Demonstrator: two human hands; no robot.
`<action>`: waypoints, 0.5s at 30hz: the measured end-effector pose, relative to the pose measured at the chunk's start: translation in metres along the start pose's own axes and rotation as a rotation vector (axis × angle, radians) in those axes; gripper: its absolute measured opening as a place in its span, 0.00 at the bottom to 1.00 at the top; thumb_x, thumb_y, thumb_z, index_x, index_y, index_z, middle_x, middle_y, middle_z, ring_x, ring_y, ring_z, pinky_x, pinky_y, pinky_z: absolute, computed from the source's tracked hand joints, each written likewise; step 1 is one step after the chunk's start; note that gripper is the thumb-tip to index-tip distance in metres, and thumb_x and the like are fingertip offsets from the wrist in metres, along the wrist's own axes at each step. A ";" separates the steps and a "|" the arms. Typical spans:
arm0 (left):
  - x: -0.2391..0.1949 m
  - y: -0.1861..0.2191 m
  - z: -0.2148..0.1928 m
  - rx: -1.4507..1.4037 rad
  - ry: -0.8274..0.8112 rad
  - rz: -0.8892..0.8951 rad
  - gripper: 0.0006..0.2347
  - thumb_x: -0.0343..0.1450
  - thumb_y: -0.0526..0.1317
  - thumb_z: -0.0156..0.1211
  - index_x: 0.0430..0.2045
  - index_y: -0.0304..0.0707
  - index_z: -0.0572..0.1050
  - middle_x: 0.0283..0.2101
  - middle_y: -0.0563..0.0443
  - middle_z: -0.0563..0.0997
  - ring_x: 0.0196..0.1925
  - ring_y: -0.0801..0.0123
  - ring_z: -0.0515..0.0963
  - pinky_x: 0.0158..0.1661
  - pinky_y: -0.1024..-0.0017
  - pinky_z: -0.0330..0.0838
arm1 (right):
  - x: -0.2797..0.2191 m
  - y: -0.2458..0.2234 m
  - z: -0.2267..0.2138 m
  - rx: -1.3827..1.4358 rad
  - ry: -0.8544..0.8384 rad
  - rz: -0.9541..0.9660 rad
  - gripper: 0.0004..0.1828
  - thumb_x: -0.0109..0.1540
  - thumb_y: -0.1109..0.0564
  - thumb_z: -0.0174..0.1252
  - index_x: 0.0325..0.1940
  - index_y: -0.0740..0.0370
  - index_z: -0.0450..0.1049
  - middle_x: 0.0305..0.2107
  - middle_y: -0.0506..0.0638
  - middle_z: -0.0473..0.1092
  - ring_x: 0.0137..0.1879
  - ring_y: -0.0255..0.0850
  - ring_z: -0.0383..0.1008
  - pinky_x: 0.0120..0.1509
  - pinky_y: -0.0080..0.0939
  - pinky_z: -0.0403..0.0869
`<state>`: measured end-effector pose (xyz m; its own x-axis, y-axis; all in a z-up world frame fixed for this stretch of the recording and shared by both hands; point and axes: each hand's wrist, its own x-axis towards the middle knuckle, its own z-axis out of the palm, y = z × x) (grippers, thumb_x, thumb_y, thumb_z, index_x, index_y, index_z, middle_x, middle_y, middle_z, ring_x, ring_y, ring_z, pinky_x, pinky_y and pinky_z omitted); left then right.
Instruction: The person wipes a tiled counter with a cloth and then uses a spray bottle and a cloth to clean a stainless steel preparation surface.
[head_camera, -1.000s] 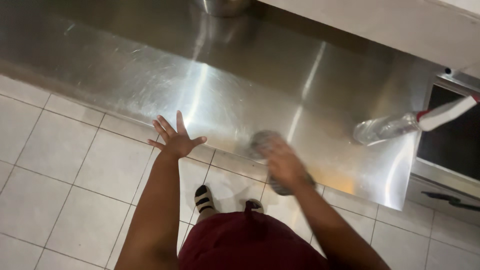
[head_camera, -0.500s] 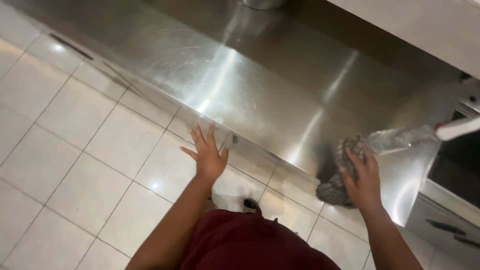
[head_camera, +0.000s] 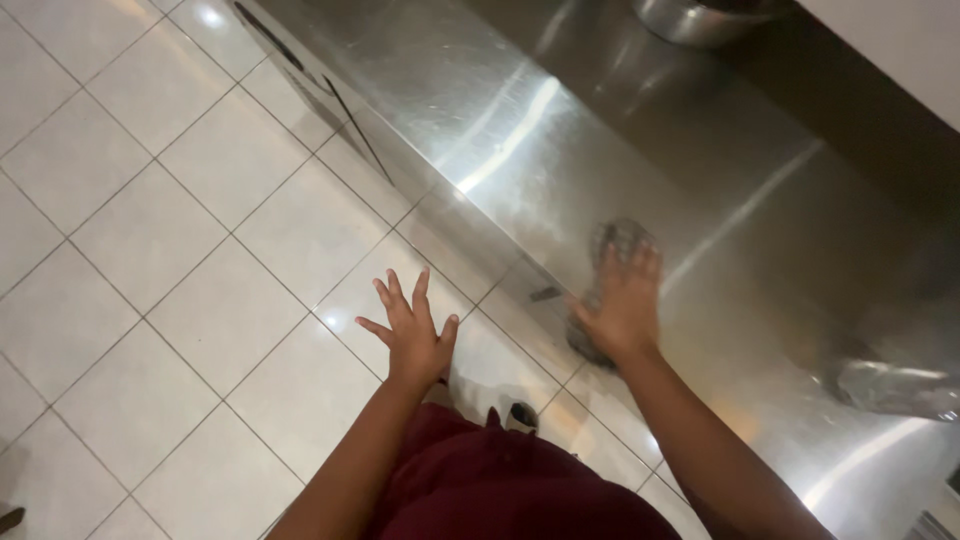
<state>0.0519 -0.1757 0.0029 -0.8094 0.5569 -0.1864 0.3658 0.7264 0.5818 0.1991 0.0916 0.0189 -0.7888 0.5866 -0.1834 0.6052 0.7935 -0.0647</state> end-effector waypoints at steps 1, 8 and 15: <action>0.005 -0.005 -0.007 -0.003 -0.007 -0.025 0.36 0.70 0.47 0.61 0.72 0.44 0.49 0.75 0.21 0.34 0.77 0.31 0.26 0.59 0.21 0.14 | 0.017 -0.024 -0.007 0.031 -0.033 0.022 0.60 0.57 0.25 0.58 0.78 0.65 0.45 0.74 0.74 0.35 0.80 0.68 0.29 0.80 0.65 0.36; 0.051 -0.050 -0.053 -0.004 0.018 -0.181 0.38 0.68 0.47 0.63 0.72 0.45 0.48 0.75 0.24 0.34 0.77 0.33 0.26 0.60 0.22 0.15 | 0.129 -0.152 -0.044 0.075 -0.075 0.009 0.62 0.55 0.27 0.61 0.79 0.64 0.42 0.74 0.74 0.32 0.80 0.67 0.28 0.80 0.63 0.36; 0.070 -0.085 -0.077 -0.018 0.091 -0.206 0.39 0.67 0.46 0.64 0.72 0.43 0.47 0.75 0.23 0.34 0.77 0.32 0.25 0.59 0.22 0.15 | 0.220 -0.231 -0.028 0.079 0.029 -0.093 0.56 0.57 0.30 0.60 0.80 0.58 0.47 0.74 0.75 0.36 0.80 0.67 0.30 0.81 0.64 0.37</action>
<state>-0.0710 -0.2296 0.0009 -0.9045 0.3587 -0.2308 0.1815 0.8133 0.5528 -0.1169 0.0420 0.0209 -0.8439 0.5166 -0.1447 0.5351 0.8300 -0.1575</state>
